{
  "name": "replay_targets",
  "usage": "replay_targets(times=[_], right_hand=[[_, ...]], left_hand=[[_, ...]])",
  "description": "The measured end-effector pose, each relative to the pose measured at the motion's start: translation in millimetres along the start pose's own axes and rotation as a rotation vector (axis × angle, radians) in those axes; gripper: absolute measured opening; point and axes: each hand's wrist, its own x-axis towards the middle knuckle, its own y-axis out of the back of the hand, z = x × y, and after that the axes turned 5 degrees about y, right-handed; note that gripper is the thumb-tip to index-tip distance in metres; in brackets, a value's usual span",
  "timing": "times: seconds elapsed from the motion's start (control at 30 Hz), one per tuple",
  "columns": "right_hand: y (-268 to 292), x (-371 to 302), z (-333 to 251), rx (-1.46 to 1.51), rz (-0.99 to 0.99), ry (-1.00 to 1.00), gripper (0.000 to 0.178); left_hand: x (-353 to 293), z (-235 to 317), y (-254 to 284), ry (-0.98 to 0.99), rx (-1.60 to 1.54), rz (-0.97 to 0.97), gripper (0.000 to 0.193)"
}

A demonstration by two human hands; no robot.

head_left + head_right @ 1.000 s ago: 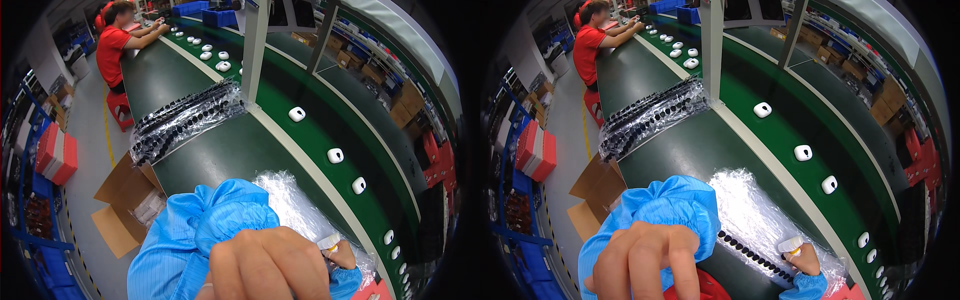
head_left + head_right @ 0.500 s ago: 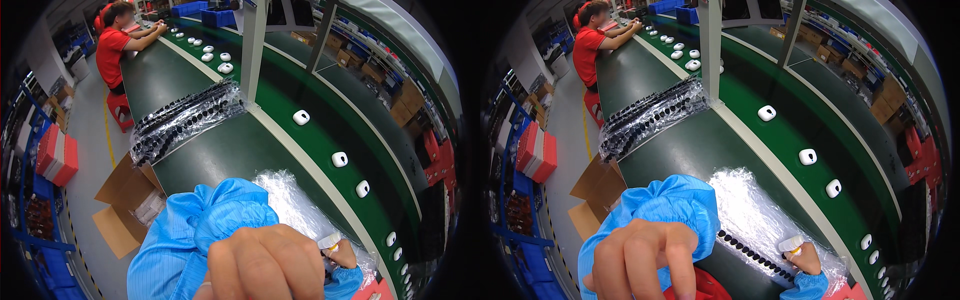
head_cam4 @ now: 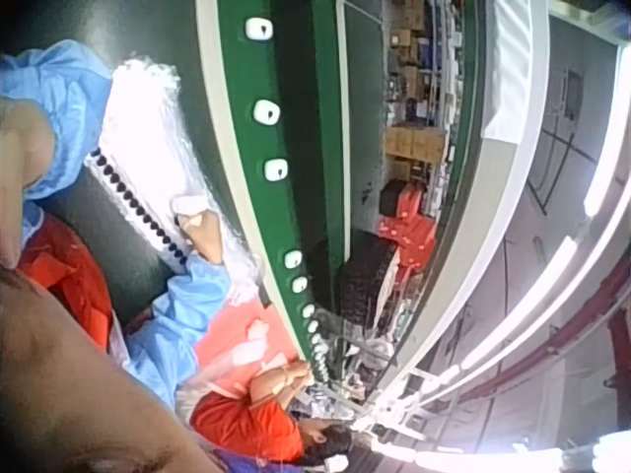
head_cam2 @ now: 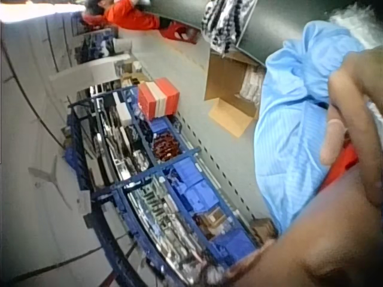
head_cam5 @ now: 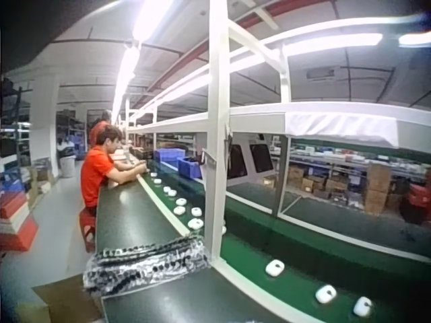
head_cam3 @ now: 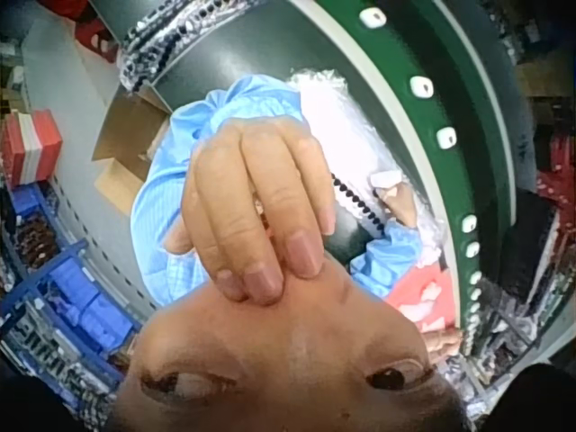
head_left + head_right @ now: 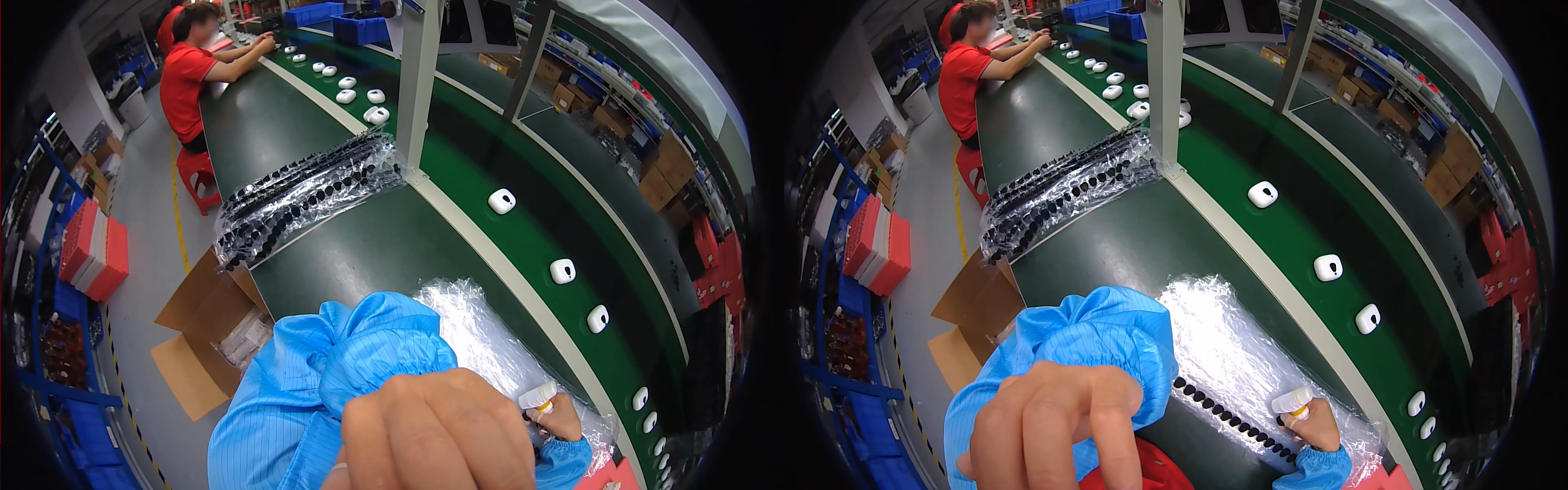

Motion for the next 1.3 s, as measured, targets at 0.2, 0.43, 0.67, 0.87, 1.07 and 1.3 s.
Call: replay_targets(times=[0.2,0.43,0.67,0.87,1.07,1.3], right_hand=[[0.2,0.6,-0.7,-0.008,0.004,-0.008,0.025],[-2.7,-1.9,-9.0,0.019,0.023,-0.02,0.021],[-2.2,1.5,-1.0,0.052,0.021,-0.051,0.02],[0.9,1.2,-6.5,0.057,0.009,-0.033,0.021],[-0.3,2.0,-0.7,0.065,0.038,0.032,0.02],[-3.5,4.2,-18.6,0.014,0.009,-0.006,0.021]], left_hand=[[0.0,3.1,2.9,0.007,0.012,-0.011,0.034],[1.8,7.0,10.9,0.047,0.036,-0.096,0.034],[1.3,8.2,8.5,0.14,0.115,-0.035,0.034],[-4.4,4.1,10.8,0.258,0.293,-0.045,0.031],[-4.7,-3.3,5.1,0.328,0.311,-0.015,0.027],[-9.5,-0.2,6.0,0.249,0.23,-0.118,0.028]])
